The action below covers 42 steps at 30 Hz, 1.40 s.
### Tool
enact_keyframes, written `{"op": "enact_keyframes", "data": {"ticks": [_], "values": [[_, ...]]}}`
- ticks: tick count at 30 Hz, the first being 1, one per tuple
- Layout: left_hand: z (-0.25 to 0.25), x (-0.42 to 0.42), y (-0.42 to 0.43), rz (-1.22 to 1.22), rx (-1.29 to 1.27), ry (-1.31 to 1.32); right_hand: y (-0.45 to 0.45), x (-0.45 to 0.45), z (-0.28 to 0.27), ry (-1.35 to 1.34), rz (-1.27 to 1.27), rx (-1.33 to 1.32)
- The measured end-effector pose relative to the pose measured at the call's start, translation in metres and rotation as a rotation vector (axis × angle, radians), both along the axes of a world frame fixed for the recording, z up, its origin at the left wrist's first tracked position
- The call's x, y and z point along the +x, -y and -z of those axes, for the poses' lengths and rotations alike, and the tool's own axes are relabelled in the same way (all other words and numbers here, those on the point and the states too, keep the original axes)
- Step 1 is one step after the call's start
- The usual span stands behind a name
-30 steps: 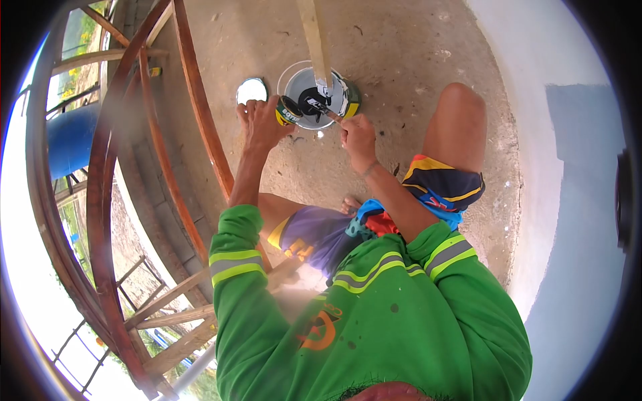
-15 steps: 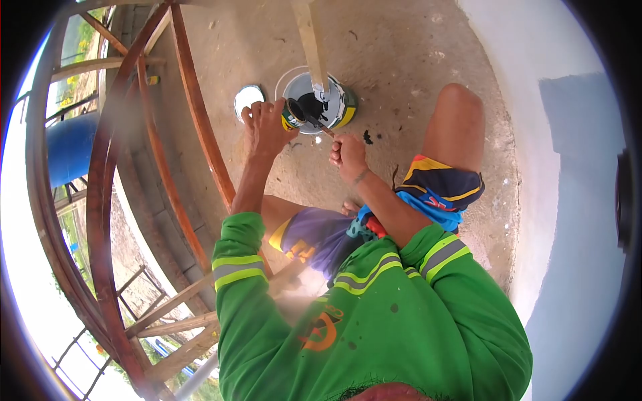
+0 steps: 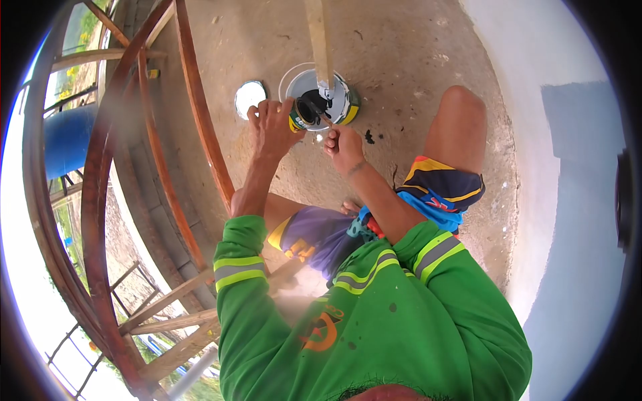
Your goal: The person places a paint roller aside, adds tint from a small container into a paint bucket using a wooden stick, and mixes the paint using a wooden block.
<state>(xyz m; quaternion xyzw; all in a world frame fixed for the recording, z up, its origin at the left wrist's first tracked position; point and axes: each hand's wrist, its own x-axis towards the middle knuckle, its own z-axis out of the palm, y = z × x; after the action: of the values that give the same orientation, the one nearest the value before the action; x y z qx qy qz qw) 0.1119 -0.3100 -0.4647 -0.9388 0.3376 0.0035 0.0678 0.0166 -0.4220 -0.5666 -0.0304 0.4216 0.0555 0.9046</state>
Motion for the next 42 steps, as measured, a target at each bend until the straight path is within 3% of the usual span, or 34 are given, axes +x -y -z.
{"op": "enact_keyframes", "data": {"ticks": [14,23,28,42], "values": [[0.013,0.002,-0.017,0.013,-0.024,0.020,0.003,0.008,-0.004,0.045,-0.021,0.009],[0.010,0.020,-0.030,-0.035,-0.123,0.016,0.046,-0.011,-0.006,0.178,-0.197,-0.914],[0.009,0.025,-0.028,-0.031,-0.216,0.069,0.041,-0.016,-0.002,0.204,-0.172,-0.958],[0.003,0.023,-0.019,-0.075,-0.108,0.069,0.033,-0.020,-0.014,0.172,-0.194,-0.840]]}}
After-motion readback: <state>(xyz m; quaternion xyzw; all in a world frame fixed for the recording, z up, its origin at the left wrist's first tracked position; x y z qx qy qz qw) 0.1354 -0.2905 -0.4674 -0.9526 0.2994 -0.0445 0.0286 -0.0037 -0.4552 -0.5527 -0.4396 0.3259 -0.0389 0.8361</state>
